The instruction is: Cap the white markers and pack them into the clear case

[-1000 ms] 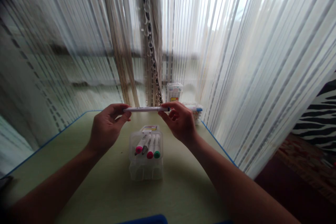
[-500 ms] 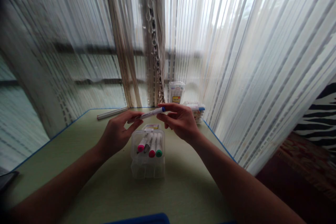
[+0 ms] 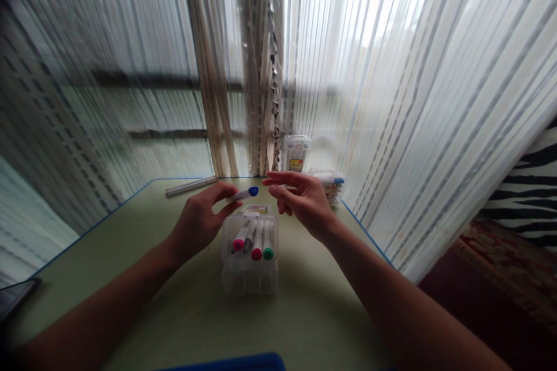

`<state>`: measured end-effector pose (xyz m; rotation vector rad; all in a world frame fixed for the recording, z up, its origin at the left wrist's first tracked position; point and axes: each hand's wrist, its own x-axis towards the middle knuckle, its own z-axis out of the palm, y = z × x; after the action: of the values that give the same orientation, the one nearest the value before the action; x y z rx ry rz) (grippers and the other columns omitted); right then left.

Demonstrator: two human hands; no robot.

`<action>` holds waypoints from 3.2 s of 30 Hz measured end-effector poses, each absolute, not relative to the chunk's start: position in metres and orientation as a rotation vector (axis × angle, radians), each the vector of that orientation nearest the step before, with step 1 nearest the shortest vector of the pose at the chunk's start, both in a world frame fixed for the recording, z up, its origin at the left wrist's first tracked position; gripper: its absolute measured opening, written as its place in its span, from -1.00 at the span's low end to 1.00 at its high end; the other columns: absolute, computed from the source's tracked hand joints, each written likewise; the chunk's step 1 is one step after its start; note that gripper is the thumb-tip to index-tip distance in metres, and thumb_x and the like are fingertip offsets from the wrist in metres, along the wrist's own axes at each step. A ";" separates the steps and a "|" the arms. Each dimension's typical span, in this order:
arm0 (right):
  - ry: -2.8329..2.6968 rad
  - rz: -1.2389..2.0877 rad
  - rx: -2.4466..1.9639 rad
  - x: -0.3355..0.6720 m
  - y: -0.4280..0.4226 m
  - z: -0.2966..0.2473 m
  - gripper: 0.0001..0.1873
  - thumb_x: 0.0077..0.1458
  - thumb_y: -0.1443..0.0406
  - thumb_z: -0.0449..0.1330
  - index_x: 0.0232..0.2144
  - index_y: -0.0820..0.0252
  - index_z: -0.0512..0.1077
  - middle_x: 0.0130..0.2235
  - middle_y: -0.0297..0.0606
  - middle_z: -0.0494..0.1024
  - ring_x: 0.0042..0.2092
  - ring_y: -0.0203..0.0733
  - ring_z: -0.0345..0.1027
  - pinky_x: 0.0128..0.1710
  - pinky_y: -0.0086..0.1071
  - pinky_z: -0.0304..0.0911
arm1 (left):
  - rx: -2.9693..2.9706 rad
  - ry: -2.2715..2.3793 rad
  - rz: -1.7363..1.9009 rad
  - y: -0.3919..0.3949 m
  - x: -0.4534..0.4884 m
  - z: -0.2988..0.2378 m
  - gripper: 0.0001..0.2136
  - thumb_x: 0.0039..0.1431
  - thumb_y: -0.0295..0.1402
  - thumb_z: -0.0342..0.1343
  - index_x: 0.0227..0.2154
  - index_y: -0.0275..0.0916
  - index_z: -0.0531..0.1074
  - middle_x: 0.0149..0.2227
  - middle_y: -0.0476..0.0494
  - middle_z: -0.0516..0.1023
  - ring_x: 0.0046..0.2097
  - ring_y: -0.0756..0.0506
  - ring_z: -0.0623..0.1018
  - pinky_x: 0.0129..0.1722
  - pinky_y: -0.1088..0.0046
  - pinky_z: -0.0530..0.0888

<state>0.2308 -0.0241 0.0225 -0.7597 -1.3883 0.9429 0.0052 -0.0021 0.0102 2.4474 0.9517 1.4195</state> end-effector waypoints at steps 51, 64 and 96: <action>-1.422 0.964 -0.736 0.231 -0.026 0.023 -0.61 -0.08 0.30 0.49 -0.12 0.14 0.63 -0.27 -0.24 0.65 -0.58 -0.48 0.33 -0.66 -0.54 0.17 | 2.481 0.887 1.373 -0.001 0.008 0.009 -0.91 0.24 -0.48 0.15 -0.20 -0.28 0.49 -0.24 -0.12 0.62 -0.19 -0.09 0.61 -0.12 0.43 0.49; -1.415 0.934 -0.687 0.224 -0.032 0.029 -0.69 -0.21 0.37 0.54 -0.31 0.15 0.67 -0.57 -0.38 0.55 -0.62 -0.44 0.28 -0.67 -0.54 0.18 | 2.565 0.883 1.254 0.003 0.007 0.004 -0.80 0.34 -0.43 0.01 -0.08 -0.29 0.48 -0.14 -0.24 0.60 -0.10 -0.16 0.59 -0.08 0.33 0.50; -1.551 0.914 -0.640 0.216 -0.046 0.035 -0.70 -0.08 0.31 0.49 -0.21 0.11 0.68 -0.23 -0.20 0.68 -0.56 -0.45 0.21 -0.63 -0.48 0.20 | 2.460 0.967 1.420 -0.006 0.011 0.007 -0.89 0.30 -0.33 0.14 -0.21 -0.24 0.50 -0.19 -0.18 0.63 -0.12 -0.17 0.62 -0.06 0.23 0.56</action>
<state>0.2164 -0.0461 0.0345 -0.6399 -1.5508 0.9142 0.0112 -0.0059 0.0069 2.4601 0.9666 1.4195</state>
